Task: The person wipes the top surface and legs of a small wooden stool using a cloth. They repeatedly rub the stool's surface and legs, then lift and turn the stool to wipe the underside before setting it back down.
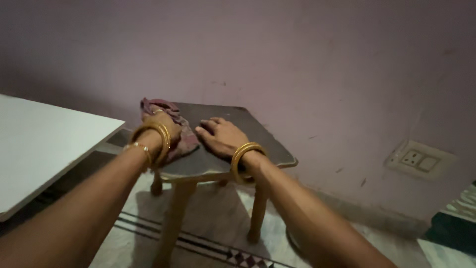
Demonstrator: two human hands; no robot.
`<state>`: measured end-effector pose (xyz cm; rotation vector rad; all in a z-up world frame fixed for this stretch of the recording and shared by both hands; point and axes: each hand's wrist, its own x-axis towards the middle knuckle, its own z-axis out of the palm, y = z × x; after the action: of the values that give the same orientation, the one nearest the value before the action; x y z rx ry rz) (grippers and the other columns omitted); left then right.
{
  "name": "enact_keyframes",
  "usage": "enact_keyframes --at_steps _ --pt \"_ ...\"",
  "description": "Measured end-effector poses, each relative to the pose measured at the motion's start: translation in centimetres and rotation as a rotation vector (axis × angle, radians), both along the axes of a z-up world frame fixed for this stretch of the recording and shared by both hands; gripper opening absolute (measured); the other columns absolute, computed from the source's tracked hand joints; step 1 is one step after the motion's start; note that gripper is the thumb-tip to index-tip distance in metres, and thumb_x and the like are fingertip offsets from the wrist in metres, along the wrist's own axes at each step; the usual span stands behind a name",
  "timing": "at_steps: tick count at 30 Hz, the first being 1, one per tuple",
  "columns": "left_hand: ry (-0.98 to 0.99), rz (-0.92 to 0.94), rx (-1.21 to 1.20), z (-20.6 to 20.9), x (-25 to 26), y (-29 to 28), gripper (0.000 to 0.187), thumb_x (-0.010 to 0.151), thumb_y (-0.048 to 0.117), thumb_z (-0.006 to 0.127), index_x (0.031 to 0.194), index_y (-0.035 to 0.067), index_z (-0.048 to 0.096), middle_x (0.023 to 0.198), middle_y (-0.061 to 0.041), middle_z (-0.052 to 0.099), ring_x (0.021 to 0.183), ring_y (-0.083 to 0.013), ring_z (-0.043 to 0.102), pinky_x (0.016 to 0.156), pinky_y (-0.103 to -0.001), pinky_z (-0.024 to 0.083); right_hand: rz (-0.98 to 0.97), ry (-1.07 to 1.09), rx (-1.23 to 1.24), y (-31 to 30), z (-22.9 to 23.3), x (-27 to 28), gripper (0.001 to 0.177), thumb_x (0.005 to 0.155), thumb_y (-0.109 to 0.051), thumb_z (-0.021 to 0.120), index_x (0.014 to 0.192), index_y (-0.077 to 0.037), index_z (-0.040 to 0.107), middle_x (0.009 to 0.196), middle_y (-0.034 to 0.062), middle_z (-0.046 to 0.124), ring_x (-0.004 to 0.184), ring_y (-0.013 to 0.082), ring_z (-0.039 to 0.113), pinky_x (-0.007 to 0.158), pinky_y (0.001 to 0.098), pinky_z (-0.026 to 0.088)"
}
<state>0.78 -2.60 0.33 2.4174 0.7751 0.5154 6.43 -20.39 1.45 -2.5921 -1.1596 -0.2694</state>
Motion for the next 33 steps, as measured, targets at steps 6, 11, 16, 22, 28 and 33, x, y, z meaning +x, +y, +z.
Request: enact_keyframes --at_steps 6,11,16,22,28,33 --pt "-0.306 0.081 -0.324 -3.7 -3.2 -1.9 0.075 0.088 0.018 0.062 0.153 -0.003 0.032 0.131 -0.034 0.06 0.122 -0.0422 0.061 0.106 -0.044 0.046 0.006 -0.022 -0.044 1.1 -1.1 2.3 0.067 0.098 -0.056 0.04 0.151 -0.016 0.045 0.161 0.0129 0.038 0.146 0.0339 0.037 0.119 0.0432 0.031" --pt "-0.276 0.086 -0.398 -3.5 -4.0 -2.5 0.07 0.087 0.021 0.065 0.149 0.001 0.04 0.136 -0.03 0.057 0.126 -0.0419 0.058 0.108 -0.045 0.045 -0.095 0.048 -0.145 1.9 -1.2 2.2 0.074 0.095 -0.065 0.033 0.158 -0.026 0.031 0.167 0.0114 0.02 0.155 0.0295 0.016 0.123 0.049 0.016" --pt "-0.428 0.044 -0.97 -1.1 -2.4 -0.2 0.049 0.095 0.026 0.053 0.139 0.005 0.049 0.131 -0.02 0.058 0.117 -0.0334 0.063 0.095 -0.047 0.052 -0.093 0.044 -0.169 1.6 -1.2 1.5 0.077 0.093 -0.067 0.031 0.16 -0.03 0.025 0.169 0.0103 0.015 0.156 0.0279 0.011 0.123 0.0545 0.011" --pt "-0.75 -0.048 -1.425 -5.1 -1.7 1.0 0.04 0.098 0.036 0.048 0.116 0.005 0.067 0.11 -0.009 0.072 0.093 -0.0187 0.07 0.079 -0.031 0.057 -0.115 0.037 -0.154 1.6 -0.7 0.1 0.076 0.094 -0.066 0.031 0.159 -0.027 0.029 0.167 0.0102 0.02 0.154 0.0301 0.017 0.123 0.0536 0.014" --pt "-1.01 0.102 -1.377 -18.8 0.4 -0.5 0.031 0.099 0.029 0.056 0.112 0.002 0.062 0.101 -0.007 0.064 0.086 -0.0191 0.063 0.075 -0.036 0.054 -0.099 0.004 -0.053 1.0 0.1 -1.4 0.067 0.095 -0.059 0.037 0.151 -0.023 0.044 0.16 0.0109 0.036 0.146 0.0313 0.036 0.12 0.0489 0.027" --pt "-0.783 0.172 -1.133 -20.4 -0.6 -6.7 0.029 0.094 0.026 0.061 0.108 0.002 0.066 0.102 -0.013 0.067 0.09 -0.0257 0.065 0.08 -0.039 0.054 -0.082 -0.006 0.089 0.7 0.4 -2.5 0.053 0.095 -0.046 0.05 0.135 -0.013 0.064 0.144 0.0125 0.059 0.132 0.0316 0.055 0.113 0.0446 0.04"
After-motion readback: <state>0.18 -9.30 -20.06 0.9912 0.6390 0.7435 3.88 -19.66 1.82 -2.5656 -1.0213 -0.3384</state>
